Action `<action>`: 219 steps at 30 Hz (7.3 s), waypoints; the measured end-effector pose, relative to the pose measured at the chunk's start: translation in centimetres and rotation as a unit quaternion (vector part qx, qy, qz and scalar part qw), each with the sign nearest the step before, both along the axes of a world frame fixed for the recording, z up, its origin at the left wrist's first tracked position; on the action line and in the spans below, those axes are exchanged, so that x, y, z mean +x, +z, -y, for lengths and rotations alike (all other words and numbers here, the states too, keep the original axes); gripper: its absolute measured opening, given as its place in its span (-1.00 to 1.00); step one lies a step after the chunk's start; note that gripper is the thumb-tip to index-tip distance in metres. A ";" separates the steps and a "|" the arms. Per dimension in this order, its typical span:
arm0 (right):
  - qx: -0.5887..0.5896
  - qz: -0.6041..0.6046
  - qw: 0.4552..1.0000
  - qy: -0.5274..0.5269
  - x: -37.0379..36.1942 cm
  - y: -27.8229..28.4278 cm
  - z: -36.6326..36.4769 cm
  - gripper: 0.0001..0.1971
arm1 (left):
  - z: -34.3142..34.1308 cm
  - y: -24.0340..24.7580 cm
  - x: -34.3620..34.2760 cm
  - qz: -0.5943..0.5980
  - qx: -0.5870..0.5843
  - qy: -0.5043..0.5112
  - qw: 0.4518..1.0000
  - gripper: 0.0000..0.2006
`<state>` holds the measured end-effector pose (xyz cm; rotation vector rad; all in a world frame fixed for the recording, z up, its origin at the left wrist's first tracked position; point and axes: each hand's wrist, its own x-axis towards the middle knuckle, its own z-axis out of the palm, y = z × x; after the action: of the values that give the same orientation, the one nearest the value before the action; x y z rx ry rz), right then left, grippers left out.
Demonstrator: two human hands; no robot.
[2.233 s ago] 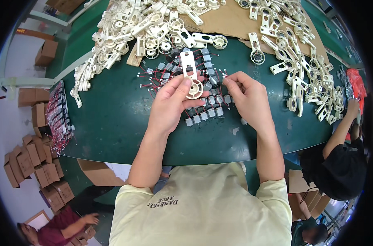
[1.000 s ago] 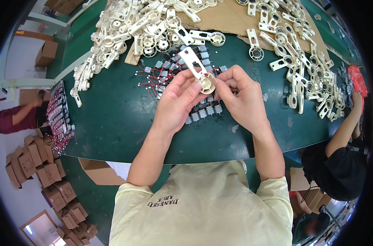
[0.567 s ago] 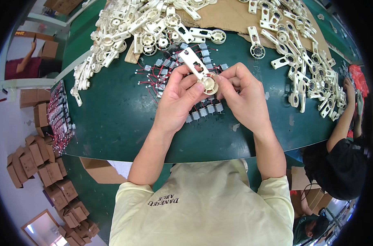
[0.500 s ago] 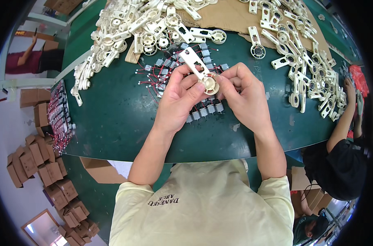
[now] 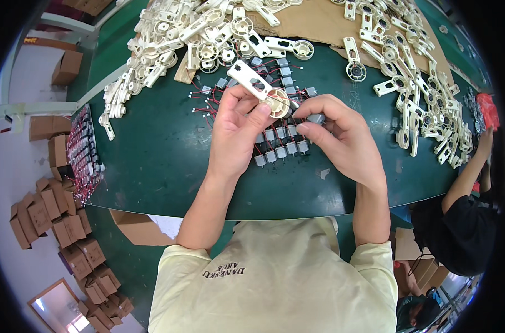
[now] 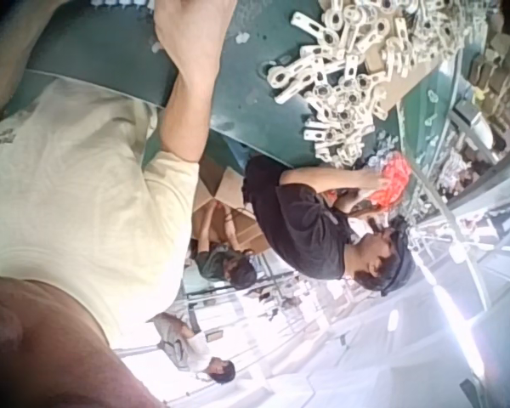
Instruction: Assembling small electronic motors into white plastic housings at a factory workbench.
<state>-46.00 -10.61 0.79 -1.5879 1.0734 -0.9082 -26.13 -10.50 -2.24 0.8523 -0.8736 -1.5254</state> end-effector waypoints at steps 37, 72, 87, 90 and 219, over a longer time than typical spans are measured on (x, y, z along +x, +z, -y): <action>-0.084 0.071 0.988 -0.112 2.7 -2.2 -0.5 -0.75 | -0.6 -0.6 -0.1 0.036 -0.039 -0.051 0.997 -0.68; 0.060 0.176 0.979 -0.081 2.0 -1.9 0.0 -0.77 | -0.9 0.7 -0.7 0.037 0.026 -0.069 0.997 -0.60; 0.187 0.263 0.944 -0.073 2.7 -1.9 -0.1 -0.77 | -1.6 -0.3 -2.1 0.142 -0.042 -0.010 0.989 -0.68; 0.199 0.284 0.935 -0.072 2.7 -2.4 0.5 -0.75 | -1.0 -1.1 -2.4 0.270 -0.139 0.035 0.952 -0.70; -0.076 -0.018 0.994 -0.079 1.6 -1.4 0.1 -0.73 | 0.6 -0.4 -0.4 0.018 -0.001 -0.099 0.995 -0.64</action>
<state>-44.37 -10.70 -0.66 -1.6674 1.1919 -1.0926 -26.53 -11.12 -2.65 0.8119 -1.0107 -1.6846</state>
